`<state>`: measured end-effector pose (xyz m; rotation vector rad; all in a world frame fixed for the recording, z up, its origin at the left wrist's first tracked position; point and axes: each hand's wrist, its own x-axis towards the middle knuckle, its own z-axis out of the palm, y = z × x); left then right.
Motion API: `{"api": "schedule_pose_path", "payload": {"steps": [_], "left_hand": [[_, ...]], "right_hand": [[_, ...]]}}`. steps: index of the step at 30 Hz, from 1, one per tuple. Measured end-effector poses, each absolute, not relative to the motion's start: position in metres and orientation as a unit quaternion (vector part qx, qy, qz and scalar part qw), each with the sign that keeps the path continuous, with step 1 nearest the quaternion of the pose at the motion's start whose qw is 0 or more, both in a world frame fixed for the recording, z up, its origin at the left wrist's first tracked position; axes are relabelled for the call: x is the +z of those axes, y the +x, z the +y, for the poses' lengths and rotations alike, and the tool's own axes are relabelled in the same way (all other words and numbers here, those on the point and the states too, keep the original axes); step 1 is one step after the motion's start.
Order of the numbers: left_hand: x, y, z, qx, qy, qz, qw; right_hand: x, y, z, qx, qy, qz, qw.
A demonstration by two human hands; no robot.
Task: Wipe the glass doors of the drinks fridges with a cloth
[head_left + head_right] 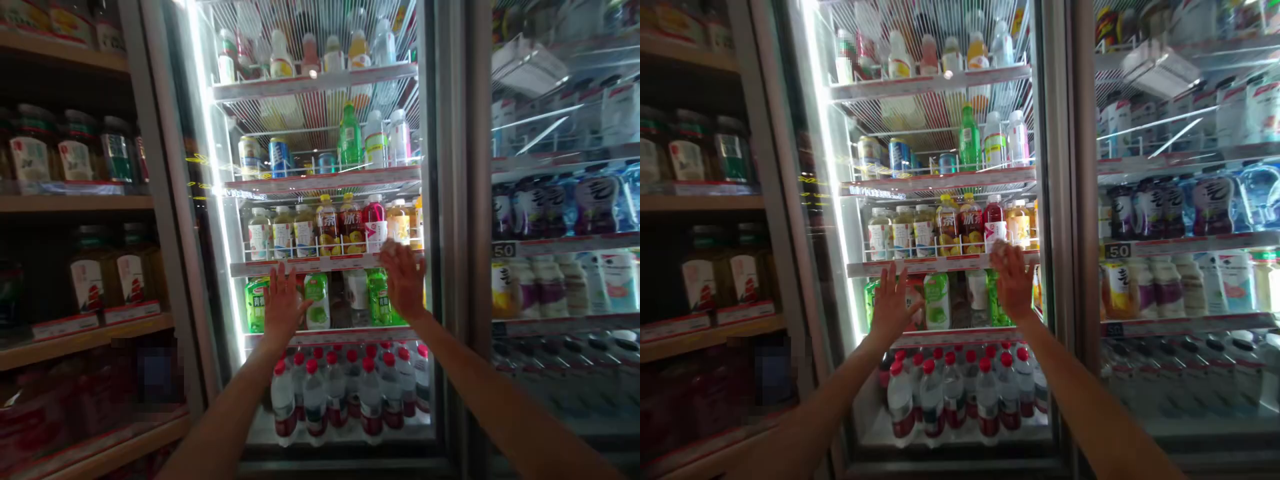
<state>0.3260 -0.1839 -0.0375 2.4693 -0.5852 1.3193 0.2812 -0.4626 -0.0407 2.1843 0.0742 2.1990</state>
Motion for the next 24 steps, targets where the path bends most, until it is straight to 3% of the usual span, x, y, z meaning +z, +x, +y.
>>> {"api": "schedule_pose_path", "payload": {"steps": [3,11,19,24], "left_hand": [[-0.038,0.325,-0.185,0.463,0.85,-0.205,0.144],[-0.037,0.323,-0.184,0.45,0.857,-0.201,0.149],[-0.04,0.324,-0.186,0.454,0.852,-0.205,0.16],[-0.042,0.325,-0.185,0.462,0.85,-0.205,0.15]], "right_hand": [[-0.031,0.28,-0.475,0.727,0.684,-0.056,-0.028],[-0.072,0.292,-0.395,0.638,0.749,0.164,0.073],[-0.029,0.285,-0.469,0.74,0.668,-0.065,-0.046],[-0.06,0.294,-0.389,0.657,0.74,0.129,0.062]]}}
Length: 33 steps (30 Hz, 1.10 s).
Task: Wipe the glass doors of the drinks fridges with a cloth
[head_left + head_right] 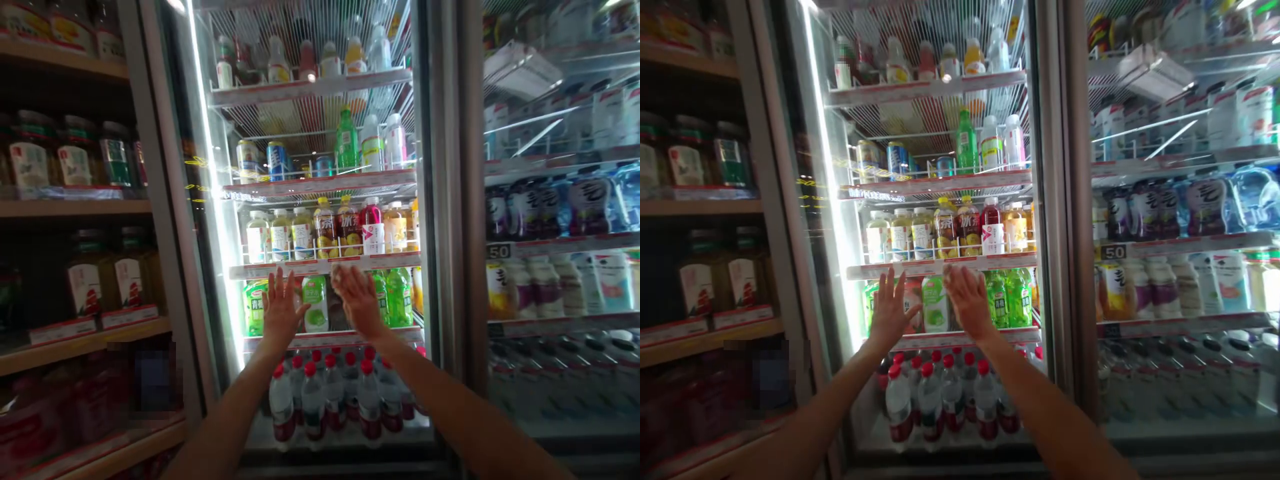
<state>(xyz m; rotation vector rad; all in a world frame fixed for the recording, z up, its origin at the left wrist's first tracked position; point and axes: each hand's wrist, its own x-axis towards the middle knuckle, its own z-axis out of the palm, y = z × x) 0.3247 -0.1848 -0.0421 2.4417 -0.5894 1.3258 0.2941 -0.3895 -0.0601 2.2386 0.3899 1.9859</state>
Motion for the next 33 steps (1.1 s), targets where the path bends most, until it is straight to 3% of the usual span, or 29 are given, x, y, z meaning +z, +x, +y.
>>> {"api": "schedule_pose_path", "payload": {"steps": [4,9,12,18,21,28,33], "left_hand": [[-0.045,0.328,-0.181,0.468,0.847,-0.213,0.131],[-0.049,0.332,-0.18,0.473,0.842,-0.222,0.133],[-0.05,0.332,-0.181,0.474,0.842,-0.22,0.135],[-0.049,0.331,-0.181,0.485,0.838,-0.217,0.122],[-0.049,0.331,-0.181,0.482,0.842,-0.213,0.116],[-0.05,0.33,-0.184,0.48,0.843,-0.207,0.126],[-0.049,0.327,-0.183,0.479,0.846,-0.203,0.113]], "right_hand": [[-0.073,0.293,-0.382,0.628,0.743,0.202,0.112],[-0.045,0.282,-0.459,0.718,0.696,-0.013,0.001],[-0.036,0.284,-0.46,0.728,0.682,-0.063,-0.03],[-0.057,0.298,-0.379,0.657,0.734,0.16,0.067],[-0.052,0.295,-0.394,0.658,0.729,0.163,0.092],[-0.007,0.29,-0.463,0.736,0.67,-0.085,-0.032],[-0.027,0.301,-0.386,0.68,0.725,0.096,0.06]]}}
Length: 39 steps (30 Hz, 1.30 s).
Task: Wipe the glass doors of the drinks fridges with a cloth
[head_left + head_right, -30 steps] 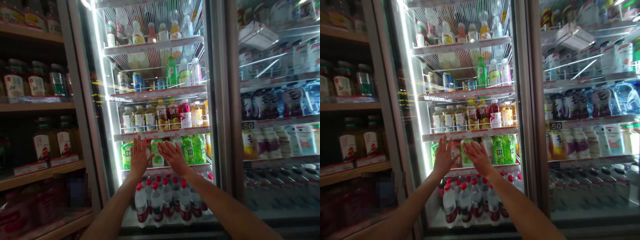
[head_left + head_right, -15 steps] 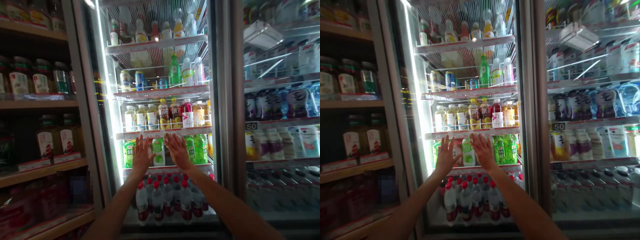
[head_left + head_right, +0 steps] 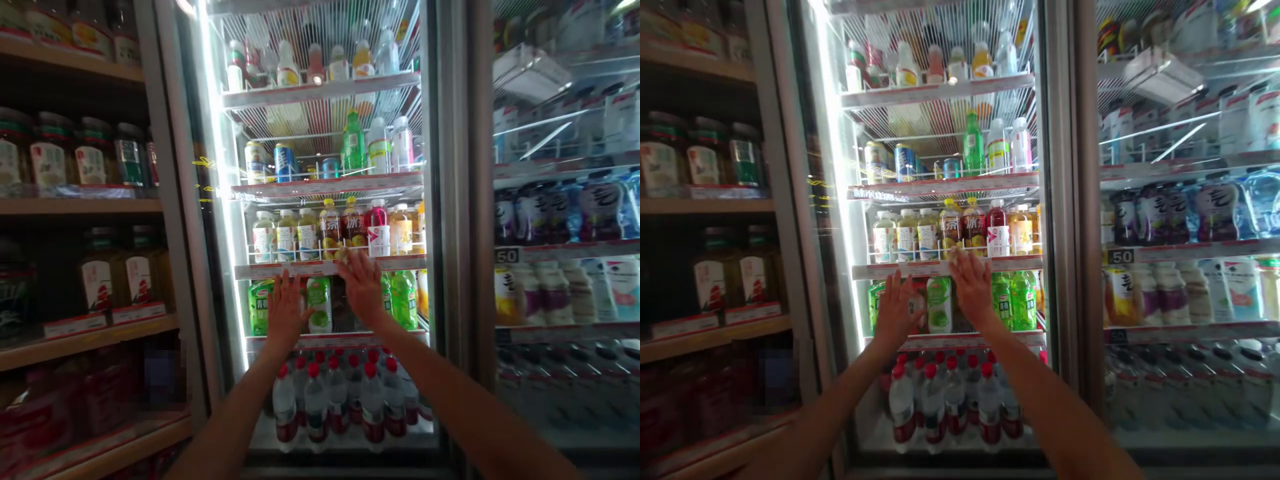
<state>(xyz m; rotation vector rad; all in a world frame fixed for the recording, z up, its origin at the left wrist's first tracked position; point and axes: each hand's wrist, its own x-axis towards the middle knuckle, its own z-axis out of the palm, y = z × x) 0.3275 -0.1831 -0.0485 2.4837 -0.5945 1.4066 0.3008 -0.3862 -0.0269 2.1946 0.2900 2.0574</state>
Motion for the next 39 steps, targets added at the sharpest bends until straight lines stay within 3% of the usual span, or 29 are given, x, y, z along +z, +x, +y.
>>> {"api": "schedule_pose_path", "payload": {"steps": [4,10,12,18,21,26,29,31,36,39], "left_hand": [[-0.047,0.326,-0.182,0.481,0.848,-0.197,0.106],[-0.046,0.324,-0.184,0.461,0.857,-0.197,0.121],[-0.045,0.323,-0.186,0.457,0.859,-0.192,0.124],[-0.044,0.319,-0.183,0.475,0.853,-0.19,0.105],[-0.035,0.317,-0.177,0.491,0.847,-0.188,0.085],[-0.013,0.322,-0.173,0.508,0.839,-0.159,0.109],[-0.009,0.327,-0.178,0.497,0.843,-0.162,0.126],[-0.009,0.329,-0.18,0.498,0.843,-0.16,0.128],[-0.01,0.327,-0.178,0.5,0.844,-0.163,0.107],[-0.01,0.326,-0.176,0.505,0.843,-0.159,0.098]], "right_hand": [[-0.034,0.301,-0.38,0.651,0.727,0.184,0.117],[0.019,0.292,-0.469,0.727,0.68,-0.074,-0.057],[0.029,0.294,-0.466,0.731,0.673,-0.088,-0.07],[-0.007,0.304,-0.382,0.661,0.732,0.139,0.085],[-0.016,0.301,-0.388,0.654,0.727,0.173,0.119],[0.02,0.294,-0.461,0.726,0.687,-0.028,-0.01],[0.041,0.298,-0.464,0.744,0.659,-0.088,-0.072],[0.042,0.303,-0.439,0.73,0.679,-0.041,-0.055],[0.018,0.306,-0.381,0.639,0.744,0.166,0.096],[0.018,0.301,-0.404,0.674,0.723,0.126,0.081]]}}
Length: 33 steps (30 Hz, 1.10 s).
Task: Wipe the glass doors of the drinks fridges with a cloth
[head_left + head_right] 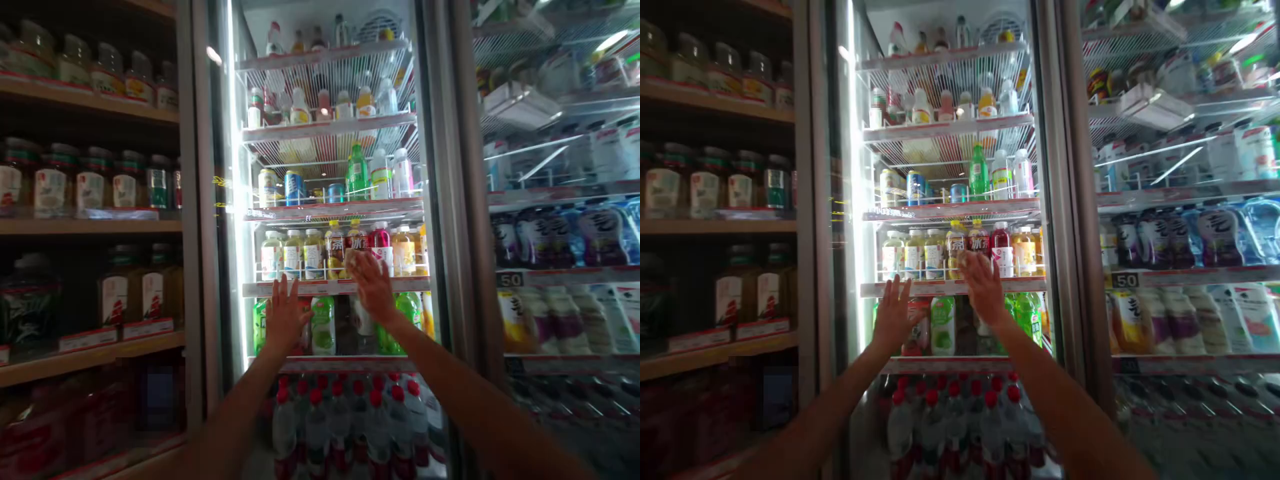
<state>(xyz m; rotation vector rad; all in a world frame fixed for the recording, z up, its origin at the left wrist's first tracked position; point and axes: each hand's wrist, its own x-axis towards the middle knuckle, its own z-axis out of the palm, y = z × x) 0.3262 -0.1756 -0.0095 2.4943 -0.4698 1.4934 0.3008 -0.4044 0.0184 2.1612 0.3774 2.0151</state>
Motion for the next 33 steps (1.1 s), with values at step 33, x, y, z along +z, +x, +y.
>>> {"api": "schedule_pose_path", "payload": {"steps": [33], "left_hand": [[0.005,0.329,-0.178,0.515,0.833,-0.175,0.103]], "right_hand": [[0.018,0.316,-0.353,0.622,0.74,0.231,0.112]]}}
